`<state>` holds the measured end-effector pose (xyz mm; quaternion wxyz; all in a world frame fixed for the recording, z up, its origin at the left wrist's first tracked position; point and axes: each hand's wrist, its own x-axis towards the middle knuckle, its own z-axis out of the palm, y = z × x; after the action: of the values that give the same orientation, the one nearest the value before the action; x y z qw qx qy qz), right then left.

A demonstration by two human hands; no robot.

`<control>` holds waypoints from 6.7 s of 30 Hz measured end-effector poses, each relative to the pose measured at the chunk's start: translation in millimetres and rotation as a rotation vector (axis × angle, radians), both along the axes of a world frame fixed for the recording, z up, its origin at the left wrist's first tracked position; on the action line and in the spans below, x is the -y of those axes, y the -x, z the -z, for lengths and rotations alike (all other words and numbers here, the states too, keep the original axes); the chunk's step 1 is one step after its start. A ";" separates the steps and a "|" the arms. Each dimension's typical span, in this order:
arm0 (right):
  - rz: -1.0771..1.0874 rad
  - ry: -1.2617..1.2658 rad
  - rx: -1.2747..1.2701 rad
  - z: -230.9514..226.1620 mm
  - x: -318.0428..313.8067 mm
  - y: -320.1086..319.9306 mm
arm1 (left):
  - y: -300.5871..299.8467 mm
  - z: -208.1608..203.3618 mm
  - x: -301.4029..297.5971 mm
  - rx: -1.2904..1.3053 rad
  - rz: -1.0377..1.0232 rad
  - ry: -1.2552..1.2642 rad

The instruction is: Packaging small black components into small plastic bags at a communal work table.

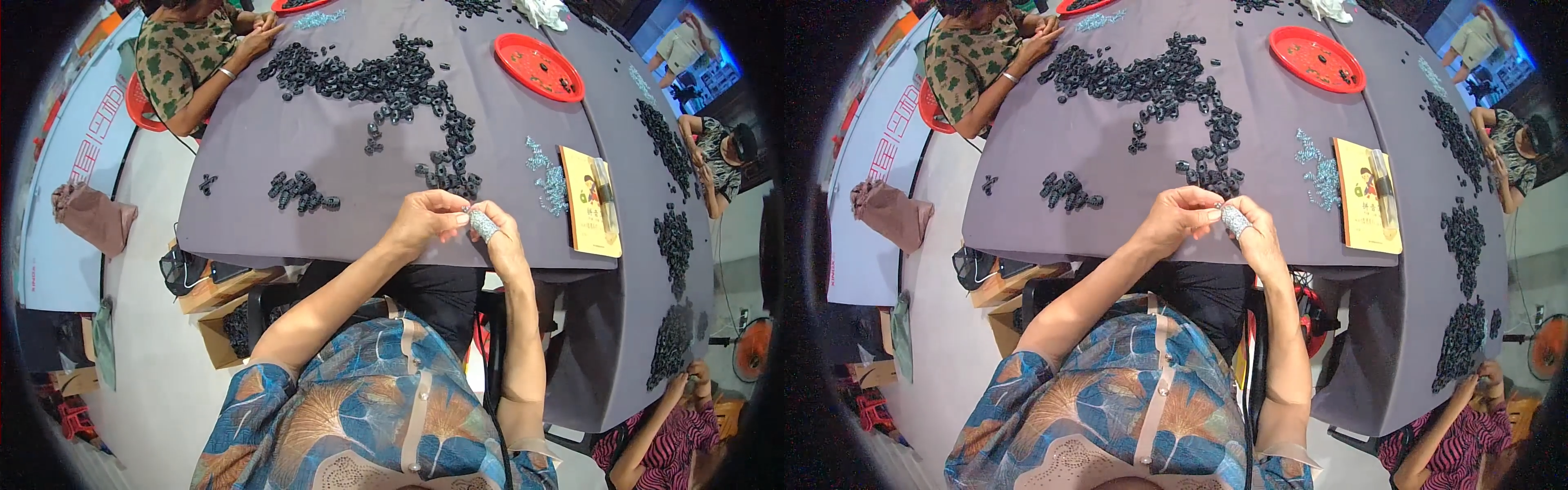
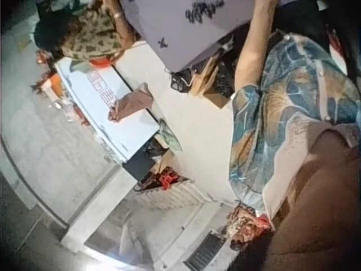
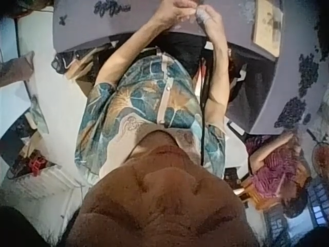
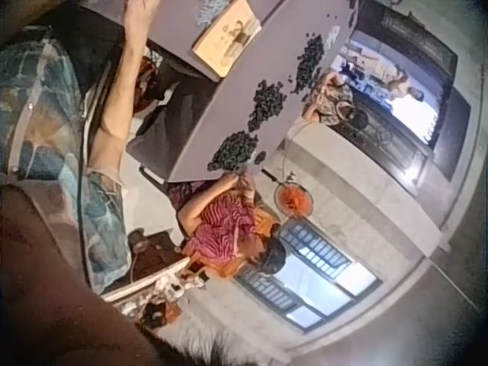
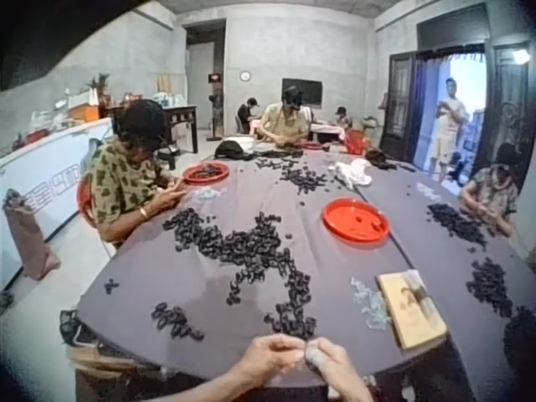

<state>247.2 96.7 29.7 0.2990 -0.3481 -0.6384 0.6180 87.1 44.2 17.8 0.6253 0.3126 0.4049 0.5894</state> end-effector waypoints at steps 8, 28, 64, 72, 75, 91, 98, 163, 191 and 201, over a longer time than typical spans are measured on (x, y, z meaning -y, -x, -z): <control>0.009 -0.019 0.005 1.9 1.1 -1.1 | -2.8 -7.2 2.3 0.070 0.055 0.007; 0.054 -0.135 -0.004 2.1 8.3 6.6 | 5.1 -2.4 4.1 0.239 0.017 0.003; 0.130 -0.149 0.020 0.1 12.3 11.9 | 1.5 -4.2 8.8 -0.148 -0.079 -0.127; 0.118 -0.087 -0.112 0.5 17.3 14.7 | 0.2 0.1 10.3 -0.009 -0.021 -0.131; 0.119 0.032 -0.101 -4.4 19.4 15.9 | -1.1 3.6 11.2 0.038 0.005 -0.169; 0.167 -0.084 -0.129 2.8 20.6 19.0 | -6.3 13.0 6.8 0.077 -0.082 -0.136; 0.172 -0.066 -0.172 3.4 16.4 14.7 | -8.5 10.4 9.4 0.038 -0.041 -0.150; 0.160 -0.074 -0.070 10.1 18.8 21.1 | -2.0 8.8 8.5 0.023 -0.147 -0.049; -0.026 0.243 -0.227 9.9 11.4 9.3 | 11.8 5.9 8.8 0.348 0.116 0.008; -0.099 0.665 -0.450 2.8 12.9 9.7 | 12.1 -2.1 8.7 0.245 0.066 -0.053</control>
<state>237.5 83.8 26.9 0.2721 -0.2507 -0.3382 0.8653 74.9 35.5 19.9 0.6805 0.2678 0.2994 0.6129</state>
